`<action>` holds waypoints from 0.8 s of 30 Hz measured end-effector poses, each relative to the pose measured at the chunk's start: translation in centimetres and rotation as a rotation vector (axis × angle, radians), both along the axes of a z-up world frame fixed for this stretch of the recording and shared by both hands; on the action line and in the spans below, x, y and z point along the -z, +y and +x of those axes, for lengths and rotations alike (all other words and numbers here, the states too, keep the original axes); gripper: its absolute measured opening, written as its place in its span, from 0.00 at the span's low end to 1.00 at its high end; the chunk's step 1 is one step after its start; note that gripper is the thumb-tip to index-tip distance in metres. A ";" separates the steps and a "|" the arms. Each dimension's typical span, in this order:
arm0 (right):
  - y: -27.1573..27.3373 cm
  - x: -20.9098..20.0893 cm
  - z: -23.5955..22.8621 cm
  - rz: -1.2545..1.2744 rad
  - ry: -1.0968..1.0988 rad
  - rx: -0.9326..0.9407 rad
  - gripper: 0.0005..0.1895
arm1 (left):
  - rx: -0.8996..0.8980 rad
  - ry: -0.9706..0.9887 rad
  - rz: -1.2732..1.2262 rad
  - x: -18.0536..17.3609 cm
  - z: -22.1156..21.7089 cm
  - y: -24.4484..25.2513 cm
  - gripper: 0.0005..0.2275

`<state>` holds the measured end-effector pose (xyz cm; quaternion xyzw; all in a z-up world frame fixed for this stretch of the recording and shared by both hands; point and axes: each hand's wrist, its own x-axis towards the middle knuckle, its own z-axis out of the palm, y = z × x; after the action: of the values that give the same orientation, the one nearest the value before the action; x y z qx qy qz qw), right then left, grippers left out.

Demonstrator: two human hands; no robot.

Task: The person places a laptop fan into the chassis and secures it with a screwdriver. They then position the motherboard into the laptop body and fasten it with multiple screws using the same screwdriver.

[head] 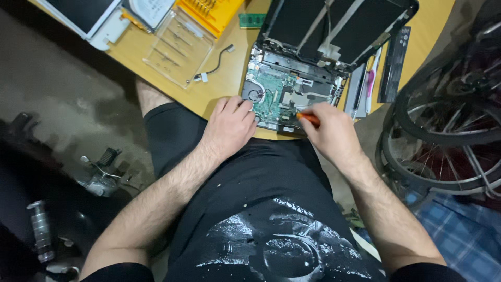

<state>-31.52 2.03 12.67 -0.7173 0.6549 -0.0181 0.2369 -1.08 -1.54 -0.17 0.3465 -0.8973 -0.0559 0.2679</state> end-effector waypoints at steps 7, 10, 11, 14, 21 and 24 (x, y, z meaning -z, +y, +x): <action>2.9 2.7 0.3 -0.059 0.019 0.029 0.12 | 0.084 0.107 -0.013 -1.3 -4.2 -2.8 0.20; 3.1 2.9 0.6 -0.102 0.022 0.002 0.10 | 0.157 0.125 0.062 -2.8 -5.2 -3.9 0.31; 3.2 3.0 0.7 -0.137 0.035 -0.007 0.11 | 0.197 0.130 0.113 -3.4 -5.4 -4.3 0.31; 3.4 3.5 0.7 -0.161 0.009 -0.001 0.09 | 0.191 0.131 0.150 -0.7 -5.8 -3.7 0.27; 3.1 3.5 0.9 -0.165 -0.018 -0.020 0.09 | 0.214 0.153 0.164 -0.6 -5.5 -4.2 0.20; 3.1 3.6 0.7 -0.172 -0.013 -0.030 0.09 | 0.223 0.136 0.184 -0.6 -5.4 -4.3 0.21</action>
<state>-30.80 5.12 9.09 -0.7447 0.6386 -0.0752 0.1790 -6.50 -5.83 0.48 0.2630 -0.9011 -0.1905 0.2873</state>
